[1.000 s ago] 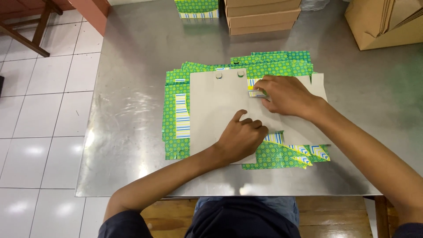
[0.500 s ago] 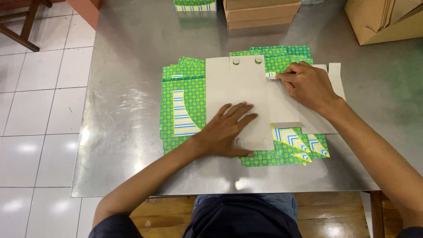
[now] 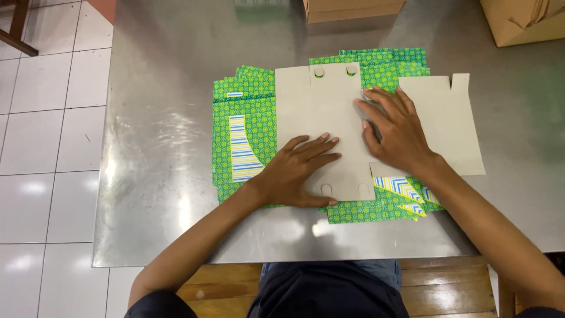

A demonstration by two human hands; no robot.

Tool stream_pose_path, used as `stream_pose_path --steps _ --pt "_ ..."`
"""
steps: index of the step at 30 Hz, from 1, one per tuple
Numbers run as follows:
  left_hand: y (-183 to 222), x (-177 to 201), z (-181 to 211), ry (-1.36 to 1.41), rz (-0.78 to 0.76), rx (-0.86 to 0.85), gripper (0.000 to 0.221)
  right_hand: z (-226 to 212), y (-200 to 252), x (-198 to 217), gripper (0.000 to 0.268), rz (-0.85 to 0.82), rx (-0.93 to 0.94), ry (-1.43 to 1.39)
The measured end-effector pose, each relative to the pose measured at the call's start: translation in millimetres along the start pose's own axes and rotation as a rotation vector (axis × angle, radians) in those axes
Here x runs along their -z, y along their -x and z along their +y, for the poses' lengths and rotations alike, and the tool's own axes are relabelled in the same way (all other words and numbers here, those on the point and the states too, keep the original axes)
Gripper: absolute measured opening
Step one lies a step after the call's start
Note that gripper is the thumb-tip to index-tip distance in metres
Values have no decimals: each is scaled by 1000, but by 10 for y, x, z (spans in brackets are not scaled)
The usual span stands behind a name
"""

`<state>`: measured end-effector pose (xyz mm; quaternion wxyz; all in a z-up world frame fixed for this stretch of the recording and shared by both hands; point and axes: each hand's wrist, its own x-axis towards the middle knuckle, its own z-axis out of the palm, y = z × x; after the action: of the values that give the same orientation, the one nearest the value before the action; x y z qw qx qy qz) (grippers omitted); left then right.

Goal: The person folds flat, patterned paper sheets into small box shapes on a metal table. They repeatedly align edges, crease folds, and stack the finished boxes on the right side of the workspace.

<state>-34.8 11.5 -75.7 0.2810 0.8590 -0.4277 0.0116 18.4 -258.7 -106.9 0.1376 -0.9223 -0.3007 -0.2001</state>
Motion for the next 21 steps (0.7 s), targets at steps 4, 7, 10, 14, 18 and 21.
stream_pose_path --steps 4,7,10,14,18,21 --pt "58 -36 17 42 77 -10 77 14 48 -47 36 7 -35 -45" --pt "72 -57 55 73 122 -3 71 18 37 -6 35 -6 -42 -53" --pt "106 -94 69 69 150 -3 60 0 15 44 33 -52 -73 -105" --pt "117 -87 119 112 216 -7 33 -13 16 77 33 -86 -75 -128" --pt "84 -19 186 96 247 -12 20 20 39 51 34 -90 -54 -122" --pt "134 -78 120 59 262 10 19 17 48 36 35 -71 -47 -114"
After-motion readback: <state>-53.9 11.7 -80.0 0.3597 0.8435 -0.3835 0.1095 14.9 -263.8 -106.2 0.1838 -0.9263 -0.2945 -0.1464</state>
